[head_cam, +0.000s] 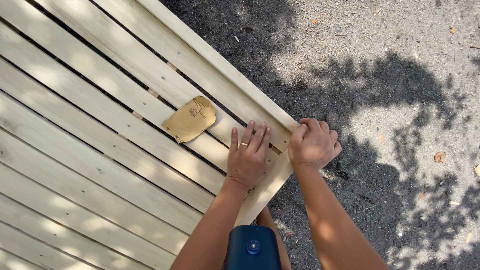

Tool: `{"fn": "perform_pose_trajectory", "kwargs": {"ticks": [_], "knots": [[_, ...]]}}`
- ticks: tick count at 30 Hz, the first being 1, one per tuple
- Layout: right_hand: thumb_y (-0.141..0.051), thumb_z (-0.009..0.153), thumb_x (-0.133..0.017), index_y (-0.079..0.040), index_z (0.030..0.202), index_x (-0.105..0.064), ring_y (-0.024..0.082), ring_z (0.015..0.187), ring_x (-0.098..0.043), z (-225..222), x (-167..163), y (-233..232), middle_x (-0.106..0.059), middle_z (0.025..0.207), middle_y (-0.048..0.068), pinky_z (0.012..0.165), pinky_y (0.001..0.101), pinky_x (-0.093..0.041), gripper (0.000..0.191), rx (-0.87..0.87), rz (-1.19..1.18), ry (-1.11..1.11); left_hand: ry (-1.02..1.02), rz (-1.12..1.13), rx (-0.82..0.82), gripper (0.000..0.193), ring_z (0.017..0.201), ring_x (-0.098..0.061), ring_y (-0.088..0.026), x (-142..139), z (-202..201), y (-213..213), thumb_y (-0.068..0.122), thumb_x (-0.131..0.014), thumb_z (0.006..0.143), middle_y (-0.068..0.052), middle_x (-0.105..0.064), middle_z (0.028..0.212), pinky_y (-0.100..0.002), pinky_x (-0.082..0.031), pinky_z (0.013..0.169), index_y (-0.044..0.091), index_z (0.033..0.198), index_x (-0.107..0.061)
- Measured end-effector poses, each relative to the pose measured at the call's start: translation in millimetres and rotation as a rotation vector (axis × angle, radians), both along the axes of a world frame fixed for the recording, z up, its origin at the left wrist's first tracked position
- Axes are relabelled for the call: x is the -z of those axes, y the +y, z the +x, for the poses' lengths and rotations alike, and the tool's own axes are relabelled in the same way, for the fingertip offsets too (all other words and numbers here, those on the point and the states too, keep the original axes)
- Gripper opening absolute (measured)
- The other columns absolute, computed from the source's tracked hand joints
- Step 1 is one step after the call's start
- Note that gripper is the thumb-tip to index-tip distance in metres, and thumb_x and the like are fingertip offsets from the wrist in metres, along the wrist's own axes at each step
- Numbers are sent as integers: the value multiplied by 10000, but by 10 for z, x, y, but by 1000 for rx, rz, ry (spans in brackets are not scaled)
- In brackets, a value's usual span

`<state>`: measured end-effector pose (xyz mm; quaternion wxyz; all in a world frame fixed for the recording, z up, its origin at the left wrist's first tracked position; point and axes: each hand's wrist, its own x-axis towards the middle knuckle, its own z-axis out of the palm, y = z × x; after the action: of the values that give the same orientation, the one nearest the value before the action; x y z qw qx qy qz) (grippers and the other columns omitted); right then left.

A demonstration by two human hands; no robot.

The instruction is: The person sands a slatted wooden bench outdoors, rubbing sandpaper by hand along the legs, corner blocks, side rails and seat slats. They steady the frame with one hand while sanding different surfaces, working around the legs and along the edges of the seat boards.

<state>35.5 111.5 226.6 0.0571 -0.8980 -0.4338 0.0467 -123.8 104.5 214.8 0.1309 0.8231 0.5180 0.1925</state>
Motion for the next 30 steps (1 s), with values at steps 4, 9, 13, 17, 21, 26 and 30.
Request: {"fn": "perform_pose_trajectory", "kwargs": {"ticks": [4, 9, 13, 17, 21, 26, 30], "knots": [[-273, 911, -569, -257, 947, -792, 257, 1020, -584, 3, -2, 4, -700, 1019, -21, 1003, 497, -342, 227, -19, 0, -30, -160, 23, 193, 408, 1425, -509, -222, 112, 294, 69, 213, -579, 963, -29, -621, 1420, -525, -405, 1205, 121, 1354, -654], [-277, 923, -575, -260, 958, -790, 267, 1024, -584, 8, 0, 13, -701, 1042, -16, 988, 502, -340, 218, -32, -4, -42, -193, 40, 268, 322, 1382, -541, -255, 173, 173, 131, 195, -584, 952, -61, -623, 1381, -499, -428, 1166, 106, 1240, -699], [-274, 893, -584, -256, 945, -791, 264, 1009, -584, 6, 0, 15, -702, 1019, -22, 987, 504, -336, 214, -24, 11, -35, -159, -40, 365, 420, 1372, -545, -253, 204, -142, 75, 165, -562, 910, -87, -614, 1396, -462, -428, 1180, 25, 1288, -680], [-258, 891, -586, -247, 933, -789, 253, 993, -587, -5, -1, 5, -698, 996, -27, 990, 497, -338, 207, -25, 47, -21, -105, -134, 366, 517, 1407, -510, -242, 244, -358, -67, 194, -571, 900, -72, -585, 1436, -486, -356, 1229, 53, 1395, -629], [-250, 895, -593, -239, 913, -785, 248, 969, -588, -12, 8, -6, -694, 969, -32, 980, 495, -341, 193, -34, 62, -27, -159, 52, 352, 569, 1488, -360, -245, 315, -239, -192, 338, -589, 915, -43, -459, 1564, -589, -127, 1236, 250, 1478, -575], [-243, 889, -592, -243, 909, -786, 249, 970, -590, 0, 18, 0, -699, 978, -36, 958, 488, -344, 195, -34, 83, -43, -49, -94, 335, 579, 1548, -293, -232, 384, -171, -203, 353, -587, 927, -42, -381, 1643, -603, -55, 1249, 181, 1479, -567], [-236, 897, -587, -236, 912, -783, 237, 957, -594, 9, 8, 13, -698, 975, -37, 968, 482, -346, 196, -35, 26, -30, 66, -118, 162, 539, 1573, -293, -183, 406, -297, -187, 292, -561, 963, -2, -373, 1656, -561, -60, 1305, 168, 1488, -572]]}}
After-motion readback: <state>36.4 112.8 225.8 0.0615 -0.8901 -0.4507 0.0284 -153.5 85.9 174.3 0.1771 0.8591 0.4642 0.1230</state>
